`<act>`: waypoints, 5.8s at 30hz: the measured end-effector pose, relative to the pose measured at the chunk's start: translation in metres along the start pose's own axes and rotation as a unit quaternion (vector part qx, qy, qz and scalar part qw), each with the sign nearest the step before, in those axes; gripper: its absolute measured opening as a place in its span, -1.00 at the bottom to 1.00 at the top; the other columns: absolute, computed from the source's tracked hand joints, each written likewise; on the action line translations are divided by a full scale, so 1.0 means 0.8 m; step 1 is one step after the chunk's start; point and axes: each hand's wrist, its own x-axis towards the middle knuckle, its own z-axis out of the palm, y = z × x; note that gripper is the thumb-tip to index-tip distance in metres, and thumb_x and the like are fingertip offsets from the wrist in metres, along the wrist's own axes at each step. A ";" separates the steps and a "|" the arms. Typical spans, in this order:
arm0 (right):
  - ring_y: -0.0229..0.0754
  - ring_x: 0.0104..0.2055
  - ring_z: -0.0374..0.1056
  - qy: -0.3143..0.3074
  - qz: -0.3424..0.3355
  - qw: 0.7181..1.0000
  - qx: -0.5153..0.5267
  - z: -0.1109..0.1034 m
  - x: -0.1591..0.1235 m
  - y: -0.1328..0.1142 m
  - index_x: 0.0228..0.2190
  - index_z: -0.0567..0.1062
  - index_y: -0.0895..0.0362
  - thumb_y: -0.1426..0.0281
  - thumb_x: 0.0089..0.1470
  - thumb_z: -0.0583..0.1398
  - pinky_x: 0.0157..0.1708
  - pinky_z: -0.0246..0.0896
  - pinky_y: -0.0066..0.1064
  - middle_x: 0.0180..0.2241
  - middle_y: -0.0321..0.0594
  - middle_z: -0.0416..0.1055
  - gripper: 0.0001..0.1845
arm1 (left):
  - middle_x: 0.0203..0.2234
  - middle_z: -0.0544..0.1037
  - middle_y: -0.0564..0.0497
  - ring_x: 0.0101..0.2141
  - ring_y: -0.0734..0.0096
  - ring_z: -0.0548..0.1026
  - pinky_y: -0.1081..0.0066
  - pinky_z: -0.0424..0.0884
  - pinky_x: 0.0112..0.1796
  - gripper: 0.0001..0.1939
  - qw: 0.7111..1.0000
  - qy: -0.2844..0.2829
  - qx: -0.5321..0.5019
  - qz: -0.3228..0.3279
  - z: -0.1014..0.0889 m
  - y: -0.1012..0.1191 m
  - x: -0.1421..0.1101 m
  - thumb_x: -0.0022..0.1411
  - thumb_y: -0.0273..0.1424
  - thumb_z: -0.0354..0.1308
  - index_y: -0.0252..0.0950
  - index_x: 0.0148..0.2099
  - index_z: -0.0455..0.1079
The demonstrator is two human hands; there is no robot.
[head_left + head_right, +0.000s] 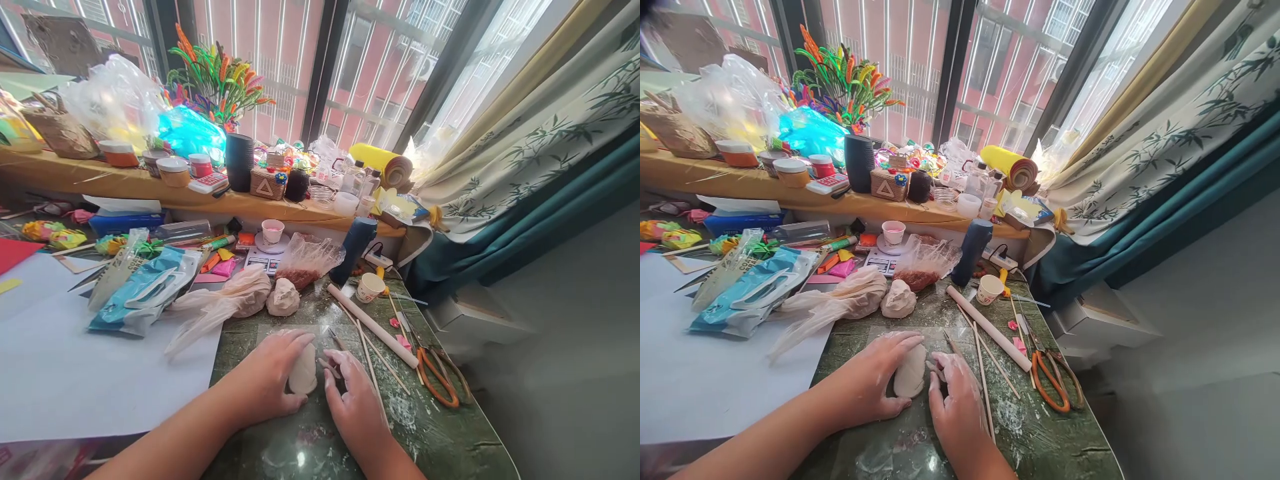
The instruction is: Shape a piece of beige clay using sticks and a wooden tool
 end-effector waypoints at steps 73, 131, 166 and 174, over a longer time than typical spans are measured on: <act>-0.05 -0.02 0.45 0.007 0.030 0.993 0.111 -0.011 0.011 -0.003 -0.10 0.55 0.00 0.31 0.27 0.18 0.04 0.38 -0.23 -0.11 -0.18 0.51 -0.80 | -0.26 0.66 0.07 -0.24 0.26 0.59 0.40 0.41 -0.20 -0.76 0.975 0.004 -0.208 -0.071 0.003 -0.004 0.011 0.10 -0.50 0.27 -0.20 -0.13 0.50; -0.05 -0.12 0.45 -0.093 -0.045 0.993 0.057 0.014 0.014 -0.038 -0.20 0.57 0.05 0.55 0.09 0.17 -0.06 0.35 -0.26 -0.23 -0.19 0.55 -0.72 | -0.15 0.62 -0.09 -0.05 0.12 0.55 0.24 0.40 0.05 -0.59 0.914 0.151 -0.352 -0.137 0.003 -0.047 0.015 0.43 -0.04 0.00 -0.25 -0.09 0.47; -0.10 -0.27 0.38 -0.045 -0.123 0.991 0.032 0.026 0.029 -0.054 -0.32 0.57 0.06 0.54 0.16 0.23 -0.22 0.24 -0.33 -0.36 -0.24 0.47 -0.85 | -0.25 0.60 -0.04 -0.15 0.12 0.52 0.28 0.38 -0.06 -0.61 0.943 0.125 -0.275 -0.142 -0.009 -0.030 0.013 0.43 -0.07 -0.08 -0.21 -0.19 0.44; -0.13 -0.28 0.36 -0.040 -0.113 0.992 0.032 0.025 0.029 -0.045 -0.32 0.56 0.06 0.51 0.16 0.26 -0.24 0.22 -0.36 -0.39 -0.26 0.44 -0.89 | -0.21 0.61 -0.05 -0.11 0.12 0.53 0.26 0.39 -0.01 -0.60 0.941 0.123 -0.284 -0.135 -0.003 -0.041 0.016 0.44 -0.06 -0.06 -0.22 -0.15 0.46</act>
